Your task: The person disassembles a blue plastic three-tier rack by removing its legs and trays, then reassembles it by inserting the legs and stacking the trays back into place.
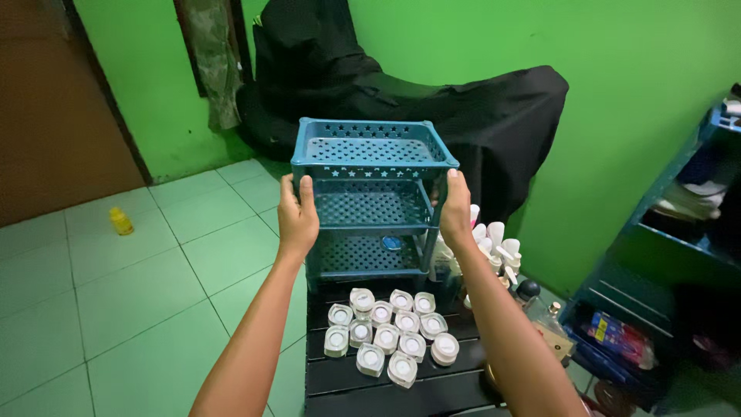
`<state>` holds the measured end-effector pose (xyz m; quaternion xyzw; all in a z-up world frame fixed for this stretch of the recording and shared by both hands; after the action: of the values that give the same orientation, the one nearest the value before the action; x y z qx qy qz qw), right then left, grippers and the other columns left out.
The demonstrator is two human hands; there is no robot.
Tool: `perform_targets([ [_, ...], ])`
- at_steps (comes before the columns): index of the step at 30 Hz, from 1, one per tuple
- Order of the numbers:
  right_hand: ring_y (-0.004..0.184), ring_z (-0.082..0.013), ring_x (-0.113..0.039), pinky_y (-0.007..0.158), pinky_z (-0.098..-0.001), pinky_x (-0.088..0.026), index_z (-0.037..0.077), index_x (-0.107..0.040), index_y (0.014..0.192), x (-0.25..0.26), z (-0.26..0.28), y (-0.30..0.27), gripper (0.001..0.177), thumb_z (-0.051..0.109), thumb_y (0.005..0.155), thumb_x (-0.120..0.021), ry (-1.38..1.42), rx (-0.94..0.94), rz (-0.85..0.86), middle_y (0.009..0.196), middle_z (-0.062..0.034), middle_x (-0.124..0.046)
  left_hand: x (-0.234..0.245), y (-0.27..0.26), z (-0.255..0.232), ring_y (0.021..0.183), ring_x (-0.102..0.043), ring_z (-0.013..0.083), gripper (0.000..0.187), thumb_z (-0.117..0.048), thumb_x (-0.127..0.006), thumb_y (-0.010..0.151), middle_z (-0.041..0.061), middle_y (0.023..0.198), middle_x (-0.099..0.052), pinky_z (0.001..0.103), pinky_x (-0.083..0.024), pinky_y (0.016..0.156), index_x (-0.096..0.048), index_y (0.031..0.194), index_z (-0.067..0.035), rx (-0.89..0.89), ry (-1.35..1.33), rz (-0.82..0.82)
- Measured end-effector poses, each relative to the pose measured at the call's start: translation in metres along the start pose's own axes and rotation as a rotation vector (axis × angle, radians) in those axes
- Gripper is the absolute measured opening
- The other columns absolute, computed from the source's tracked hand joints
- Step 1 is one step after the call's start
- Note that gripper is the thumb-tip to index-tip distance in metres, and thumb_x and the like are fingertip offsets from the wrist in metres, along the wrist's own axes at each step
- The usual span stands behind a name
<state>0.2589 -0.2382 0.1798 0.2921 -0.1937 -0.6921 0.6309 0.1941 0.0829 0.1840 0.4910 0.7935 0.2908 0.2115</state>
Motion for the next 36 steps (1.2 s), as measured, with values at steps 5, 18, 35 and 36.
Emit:
perform_targets([
  [5, 0.07, -0.0068, -0.047, 0.062, -0.0239, -0.042, 0.01, -0.058, 0.107, -0.005, 0.006, -0.005, 0.039, 0.043, 0.111, -0.037, -0.032, 0.002, -0.002, 0.082, 0.0039, -0.052, 0.001, -0.002, 0.002, 0.071, -0.052, 0.0126, 0.04, -0.042, -0.048, 0.109, 0.005, 0.082, -0.059, 0.032, -0.044, 0.066, -0.056, 0.119, -0.004, 0.009, 0.026, -0.01],
  [18, 0.064, -0.0056, -0.045, 0.056, -0.0228, -0.04, 0.009, -0.056, 0.103, -0.007, 0.017, -0.008, 0.04, 0.041, 0.113, -0.035, -0.153, 0.036, -0.033, 0.075, 0.0042, -0.048, -0.053, -0.095, -0.054, 0.107, -0.05, 0.0331, 0.029, -0.022, -0.065, 0.091, 0.015, 0.109, -0.051, 0.049, -0.038, 0.091, -0.053, 0.111, -0.005, -0.65, 0.523, 0.036],
  [35, 0.061, -0.0053, -0.045, 0.053, -0.0234, -0.039, 0.008, -0.05, 0.088, -0.005, 0.017, -0.009, 0.04, 0.037, 0.114, -0.042, -0.196, 0.134, -0.14, 0.072, 0.0033, -0.049, -0.062, -0.121, -0.018, 0.094, -0.058, 0.0365, 0.021, -0.021, -0.071, 0.088, 0.015, 0.096, -0.061, 0.048, -0.044, 0.082, -0.061, 0.089, -0.003, -0.199, 0.389, 0.115],
  [36, 0.061, -0.0053, -0.045, 0.054, -0.0234, -0.039, 0.008, -0.05, 0.088, -0.005, 0.019, -0.01, 0.04, 0.037, 0.114, -0.042, -0.197, 0.135, -0.148, 0.072, 0.0032, -0.049, -0.062, -0.121, -0.016, 0.095, -0.059, 0.0361, 0.021, -0.022, -0.071, 0.089, 0.014, 0.096, -0.061, 0.047, -0.044, 0.082, -0.062, 0.09, -0.004, -0.179, 0.386, 0.126],
])
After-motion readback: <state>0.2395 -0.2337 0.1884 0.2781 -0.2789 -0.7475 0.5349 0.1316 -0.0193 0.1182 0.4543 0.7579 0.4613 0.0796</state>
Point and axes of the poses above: each hand's wrist, its own y-axis towards the middle knuckle, its own x-axis out of the back of the hand, z = x × y, the point moved 7 cm from there along y, towards the middle knuckle
